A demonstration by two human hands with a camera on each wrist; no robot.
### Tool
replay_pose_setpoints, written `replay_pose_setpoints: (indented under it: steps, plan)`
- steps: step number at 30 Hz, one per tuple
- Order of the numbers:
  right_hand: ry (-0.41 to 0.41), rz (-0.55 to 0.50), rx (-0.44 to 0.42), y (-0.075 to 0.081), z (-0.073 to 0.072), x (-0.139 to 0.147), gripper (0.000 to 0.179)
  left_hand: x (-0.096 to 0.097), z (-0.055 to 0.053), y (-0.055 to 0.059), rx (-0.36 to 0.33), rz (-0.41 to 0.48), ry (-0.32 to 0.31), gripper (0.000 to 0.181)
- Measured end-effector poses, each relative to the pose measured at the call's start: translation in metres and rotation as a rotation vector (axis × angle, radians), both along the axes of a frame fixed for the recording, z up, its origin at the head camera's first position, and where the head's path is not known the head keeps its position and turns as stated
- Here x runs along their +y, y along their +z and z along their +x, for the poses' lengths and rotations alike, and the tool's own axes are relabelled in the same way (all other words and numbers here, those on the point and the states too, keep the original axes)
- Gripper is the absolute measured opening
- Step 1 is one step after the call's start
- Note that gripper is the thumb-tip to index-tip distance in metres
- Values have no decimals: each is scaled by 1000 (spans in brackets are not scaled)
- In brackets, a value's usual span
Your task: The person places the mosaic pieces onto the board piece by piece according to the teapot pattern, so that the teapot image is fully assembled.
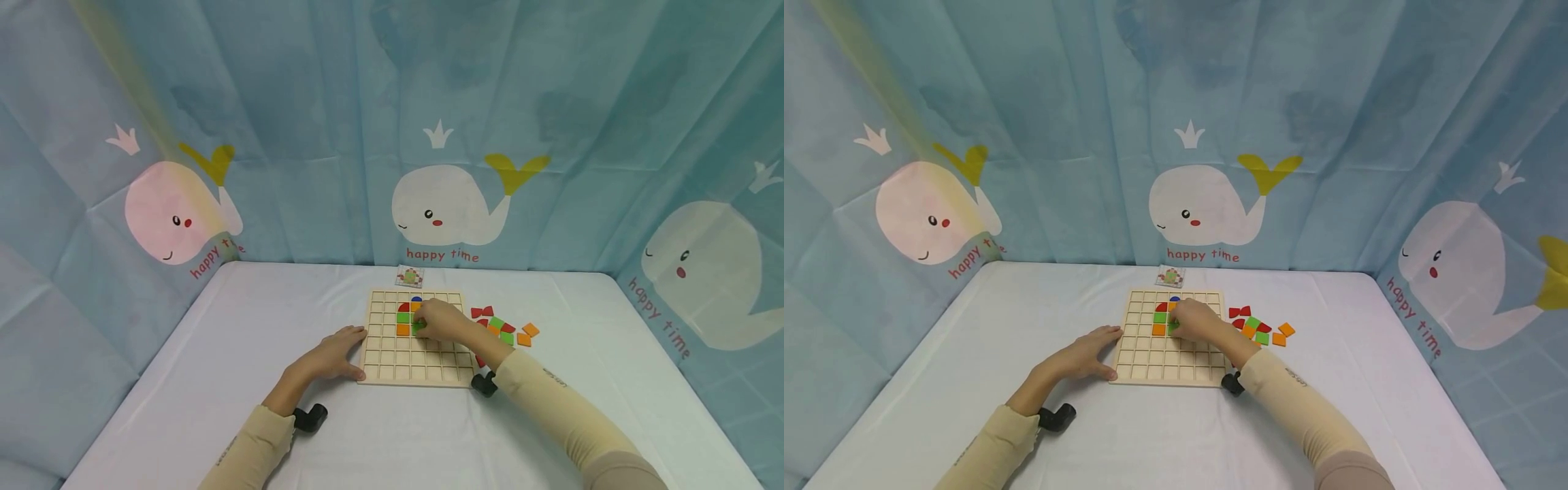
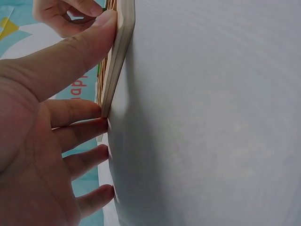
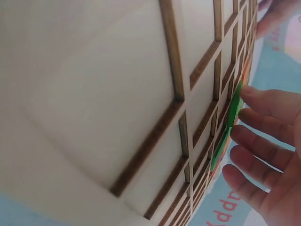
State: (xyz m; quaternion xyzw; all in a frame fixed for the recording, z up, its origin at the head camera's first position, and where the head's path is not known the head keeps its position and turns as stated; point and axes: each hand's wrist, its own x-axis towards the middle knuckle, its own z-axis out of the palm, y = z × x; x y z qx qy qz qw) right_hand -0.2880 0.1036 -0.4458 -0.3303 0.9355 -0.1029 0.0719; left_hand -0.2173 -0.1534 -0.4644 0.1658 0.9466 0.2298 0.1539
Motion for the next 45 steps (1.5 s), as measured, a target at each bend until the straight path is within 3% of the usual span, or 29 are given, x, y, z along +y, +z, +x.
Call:
replay_pose_setpoints:
  steps: [15,22,28,33,40,45]
  plan:
    - [-20,-18,4,-6,1,6,17,2,2,-3,-13,11,10,88]
    - [-73,-55,14,-2,7,38,17,2,1,-7,-6,11,7,88]
    - [-138,-85,-33,10,16,75,20,1,1,-5,-6,4,3,87]
    - [-213,-97,-53,15,15,107,22,-1,0,-1,-12,6,7,88]
    - [-326,-65,-65,13,13,145,25,-2,-2,-1,-11,8,3,89]
    - [-381,-59,-125,9,13,167,25,-1,-1,-2,-6,9,2,90]
